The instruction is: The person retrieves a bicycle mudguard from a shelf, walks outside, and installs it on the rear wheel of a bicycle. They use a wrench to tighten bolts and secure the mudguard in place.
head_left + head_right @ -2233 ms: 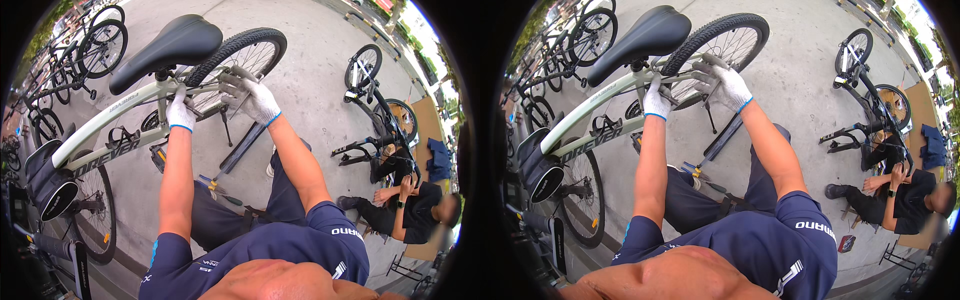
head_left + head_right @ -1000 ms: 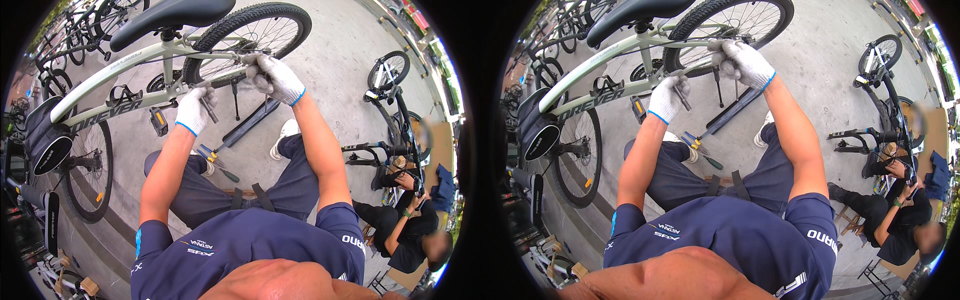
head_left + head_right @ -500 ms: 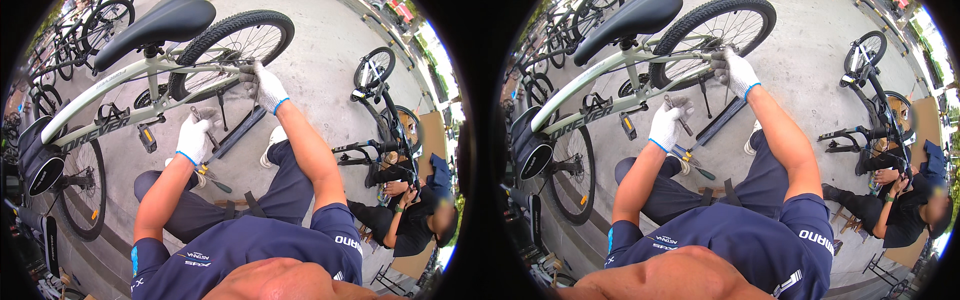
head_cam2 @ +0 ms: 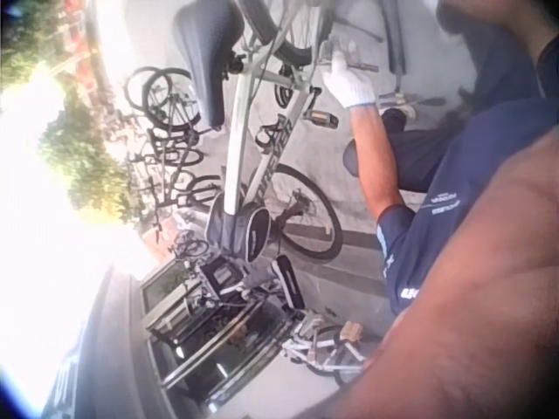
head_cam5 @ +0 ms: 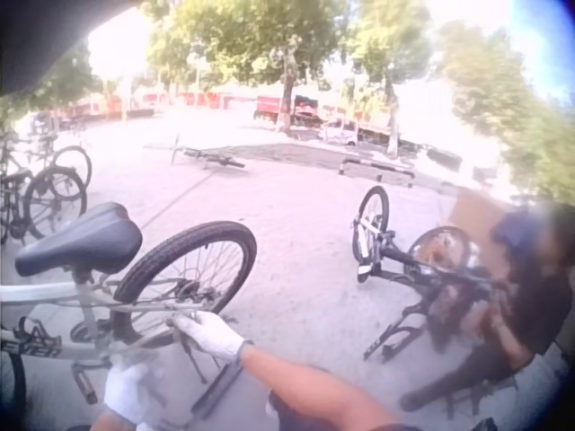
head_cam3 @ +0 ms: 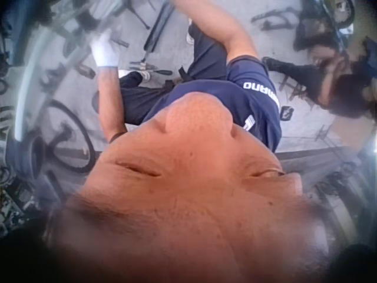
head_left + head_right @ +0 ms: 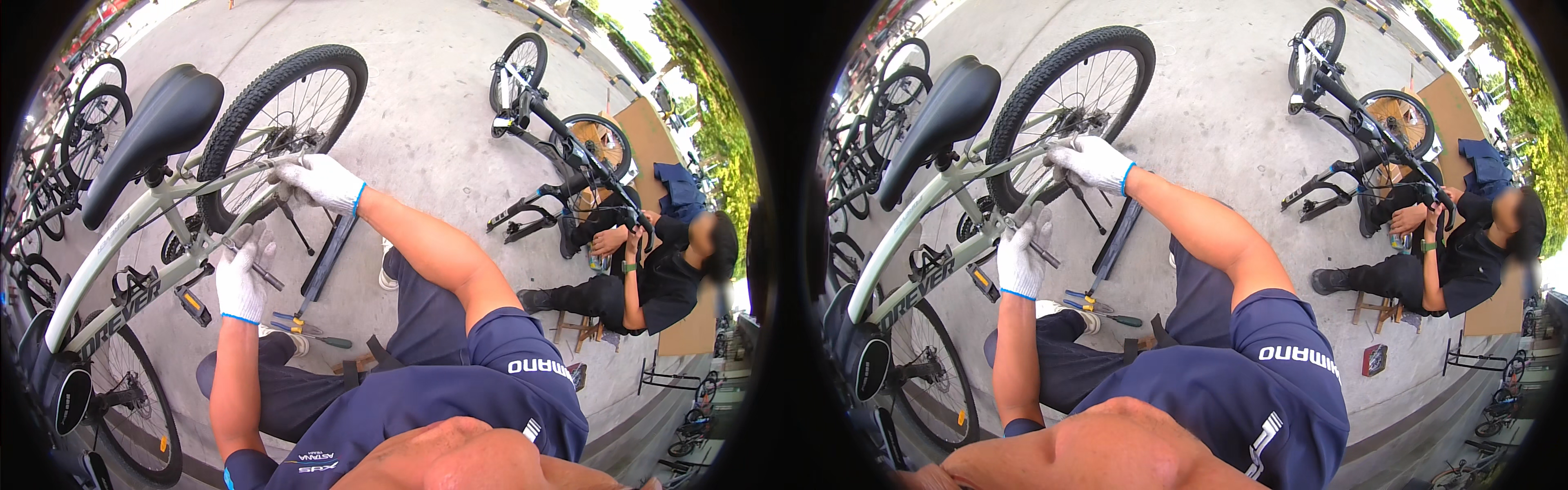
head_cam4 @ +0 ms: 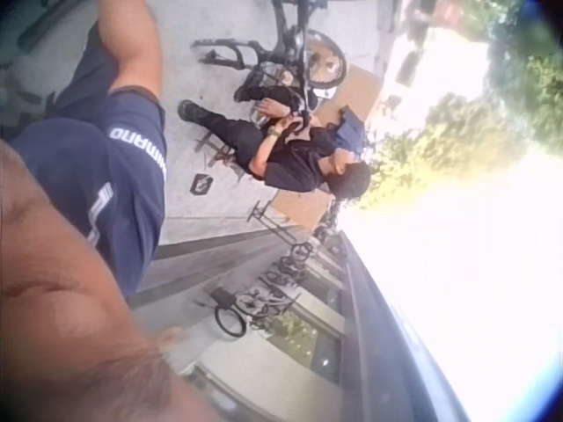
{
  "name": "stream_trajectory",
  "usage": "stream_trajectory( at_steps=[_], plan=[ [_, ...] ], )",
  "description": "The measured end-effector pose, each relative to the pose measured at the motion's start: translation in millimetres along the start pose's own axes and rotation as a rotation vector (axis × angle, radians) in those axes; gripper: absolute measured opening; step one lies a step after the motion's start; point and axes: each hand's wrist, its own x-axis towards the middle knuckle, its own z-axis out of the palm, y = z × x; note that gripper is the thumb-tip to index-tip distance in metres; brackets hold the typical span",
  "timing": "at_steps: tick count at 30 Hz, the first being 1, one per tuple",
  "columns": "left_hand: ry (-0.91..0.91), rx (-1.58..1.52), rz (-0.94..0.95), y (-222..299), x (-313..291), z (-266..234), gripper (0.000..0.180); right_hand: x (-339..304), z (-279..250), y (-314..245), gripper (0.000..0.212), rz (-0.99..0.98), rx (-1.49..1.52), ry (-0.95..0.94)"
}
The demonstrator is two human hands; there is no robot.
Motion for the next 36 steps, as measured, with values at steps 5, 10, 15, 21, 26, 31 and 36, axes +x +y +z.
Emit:
stream_trajectory(
  at_steps=[5,10,15,21,26,31,36],
  plan=[
    [0.047,-0.060,0.008,6,18,-5,0.034,3,3,9,0.032,-0.019,-0.314,0.008],
    [0.142,-0.176,0.089,31,54,-41,0.023,17,15,14,0.034,-0.004,-0.218,0.050],
    [0.267,-0.281,0.090,38,101,-54,0.016,55,39,5,0.036,-0.187,-0.218,0.135],
    [0.313,-0.444,0.157,36,135,-50,0.009,124,94,-21,0.039,-0.323,-0.465,0.271],
    [0.270,-0.519,0.051,41,150,-39,0.023,154,118,-19,0.041,-0.367,-0.723,0.340],
    [0.324,-0.509,0.094,44,148,-34,0.024,156,124,-13,0.034,-0.401,-0.749,0.387],
    [0.270,-0.487,0.083,43,148,-36,0.023,165,127,-12,0.032,-0.375,-0.858,0.407]
  ],
)
